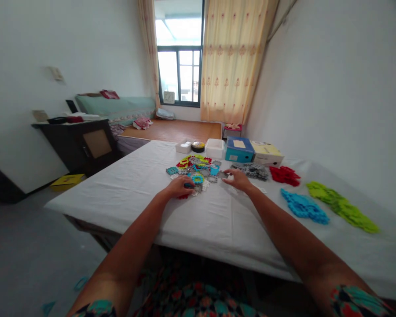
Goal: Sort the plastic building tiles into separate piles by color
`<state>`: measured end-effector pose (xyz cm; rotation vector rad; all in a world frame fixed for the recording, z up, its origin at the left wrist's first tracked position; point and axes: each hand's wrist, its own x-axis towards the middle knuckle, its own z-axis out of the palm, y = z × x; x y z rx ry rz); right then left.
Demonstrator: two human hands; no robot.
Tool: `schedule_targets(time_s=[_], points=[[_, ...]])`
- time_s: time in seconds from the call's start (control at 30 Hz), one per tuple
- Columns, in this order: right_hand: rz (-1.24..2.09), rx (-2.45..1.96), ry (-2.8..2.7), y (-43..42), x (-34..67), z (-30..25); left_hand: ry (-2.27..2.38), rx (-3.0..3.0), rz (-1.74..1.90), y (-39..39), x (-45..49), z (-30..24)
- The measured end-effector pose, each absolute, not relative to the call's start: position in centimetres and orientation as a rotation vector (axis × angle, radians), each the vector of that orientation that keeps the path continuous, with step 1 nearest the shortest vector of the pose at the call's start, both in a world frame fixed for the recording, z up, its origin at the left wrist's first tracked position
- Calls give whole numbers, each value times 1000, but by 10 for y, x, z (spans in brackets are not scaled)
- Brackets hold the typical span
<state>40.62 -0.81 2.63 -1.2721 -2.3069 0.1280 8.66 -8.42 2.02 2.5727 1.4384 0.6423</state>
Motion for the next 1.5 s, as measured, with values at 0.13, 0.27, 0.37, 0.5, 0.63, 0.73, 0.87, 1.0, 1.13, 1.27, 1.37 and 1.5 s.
schedule_targets(time_s=[0.13, 0.27, 0.37, 0.5, 0.63, 0.73, 0.87, 1.0, 1.13, 1.27, 1.37, 1.5], points=[[-132, -1535, -2154, 33, 449, 39, 1413, 2591, 787, -83, 90, 14], [-242, -1602, -2044, 52, 456, 39, 1418, 2657, 877, -88, 95, 13], [-82, -1397, -2111, 33, 419, 35, 1480, 2628, 975, -89, 99, 13], [370, -967, -2288, -19, 355, 27, 1382, 2566, 1166, -86, 107, 11], [574, -842, -2250, -52, 329, 16, 1205, 2652, 1251, -85, 115, 7], [663, -852, -2185, -57, 335, 6, 1142, 2729, 1310, -86, 119, 3], [685, -799, -2216, -51, 350, 1, 1073, 2842, 1263, -89, 123, 2], [312, -958, -2207, -34, 377, 6, 1225, 2903, 1147, -93, 121, 7], [4, -1286, -2032, -6, 426, 10, 1491, 2729, 1323, -92, 107, 13], [-78, -1393, -1929, 17, 463, 5, 1739, 2369, 1550, -87, 89, 13], [-12, -1449, -1796, 31, 475, 2, 1826, 2183, 1612, -84, 79, 10], [92, -1446, -1609, 36, 481, 5, 1816, 2144, 1586, -83, 76, 5]])
